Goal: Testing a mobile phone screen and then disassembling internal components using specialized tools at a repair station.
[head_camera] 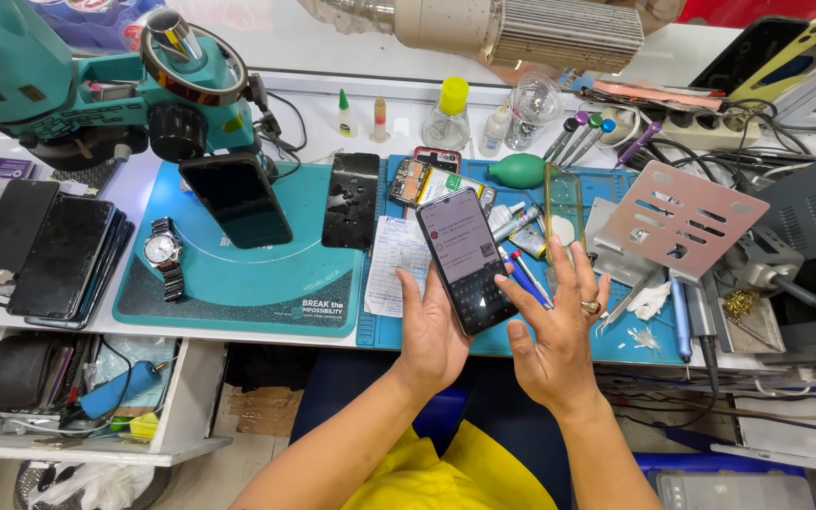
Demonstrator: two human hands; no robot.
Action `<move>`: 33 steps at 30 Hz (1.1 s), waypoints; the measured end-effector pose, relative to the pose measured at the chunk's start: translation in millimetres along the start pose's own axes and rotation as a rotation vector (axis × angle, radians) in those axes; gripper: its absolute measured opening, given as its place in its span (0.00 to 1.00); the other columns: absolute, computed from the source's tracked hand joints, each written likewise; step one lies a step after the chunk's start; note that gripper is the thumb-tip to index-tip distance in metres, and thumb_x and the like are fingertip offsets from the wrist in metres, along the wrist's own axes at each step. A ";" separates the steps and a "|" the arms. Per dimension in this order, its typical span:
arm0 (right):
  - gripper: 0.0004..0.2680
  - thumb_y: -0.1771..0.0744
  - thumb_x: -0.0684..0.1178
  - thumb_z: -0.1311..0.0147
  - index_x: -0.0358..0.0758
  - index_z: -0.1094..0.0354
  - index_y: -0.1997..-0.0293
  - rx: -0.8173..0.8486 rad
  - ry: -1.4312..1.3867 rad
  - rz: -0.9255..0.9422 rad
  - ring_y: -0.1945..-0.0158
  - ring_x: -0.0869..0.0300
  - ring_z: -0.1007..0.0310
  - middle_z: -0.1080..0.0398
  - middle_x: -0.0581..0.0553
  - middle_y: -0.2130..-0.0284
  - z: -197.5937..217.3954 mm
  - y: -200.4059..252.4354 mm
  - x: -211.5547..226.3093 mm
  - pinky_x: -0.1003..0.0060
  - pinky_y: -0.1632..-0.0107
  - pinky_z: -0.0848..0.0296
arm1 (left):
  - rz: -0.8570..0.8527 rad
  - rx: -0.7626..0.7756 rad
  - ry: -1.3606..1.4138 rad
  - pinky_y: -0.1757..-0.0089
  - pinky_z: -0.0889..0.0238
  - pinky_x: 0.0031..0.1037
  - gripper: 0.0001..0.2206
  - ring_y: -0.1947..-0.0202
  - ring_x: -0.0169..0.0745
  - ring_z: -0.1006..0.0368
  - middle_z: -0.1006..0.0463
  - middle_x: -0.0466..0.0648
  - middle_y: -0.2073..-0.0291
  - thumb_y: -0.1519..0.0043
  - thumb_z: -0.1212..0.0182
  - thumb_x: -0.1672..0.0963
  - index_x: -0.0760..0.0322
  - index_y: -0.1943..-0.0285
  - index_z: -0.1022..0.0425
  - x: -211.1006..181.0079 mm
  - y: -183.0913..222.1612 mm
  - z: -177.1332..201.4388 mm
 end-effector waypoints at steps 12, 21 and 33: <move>0.21 0.28 0.66 0.69 0.53 0.29 0.39 0.012 0.010 0.023 0.21 0.35 0.71 0.55 0.32 0.26 -1.2 -1.8 4.3 0.26 0.33 0.83 | 0.013 0.011 -0.001 0.42 0.31 0.43 0.41 0.38 0.50 0.31 0.32 0.54 0.36 0.38 0.85 0.33 0.51 0.23 0.49 -1.3 2.1 -9.4; 0.21 0.29 0.66 0.69 0.52 0.29 0.39 -0.001 0.009 0.045 0.21 0.35 0.71 0.55 0.32 0.26 4.4 -3.0 7.6 0.27 0.32 0.83 | 0.005 0.002 -0.010 0.42 0.32 0.40 0.40 0.39 0.45 0.31 0.31 0.52 0.37 0.37 0.84 0.34 0.52 0.24 0.48 -6.5 3.5 -15.6; 0.21 0.28 0.66 0.70 0.52 0.29 0.40 -0.018 -0.041 0.023 0.21 0.32 0.70 0.55 0.32 0.26 4.8 0.6 4.2 0.25 0.32 0.82 | 0.034 0.002 -0.019 0.39 0.36 0.41 0.40 0.37 0.45 0.33 0.32 0.50 0.37 0.37 0.83 0.33 0.50 0.23 0.48 -5.6 7.1 -15.6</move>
Point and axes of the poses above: each hand's wrist, its own y-axis away from the middle knuckle, its own z-axis out of the back of the hand, x = y × z, the point moved 7 cm from there along -y, towards the middle knuckle
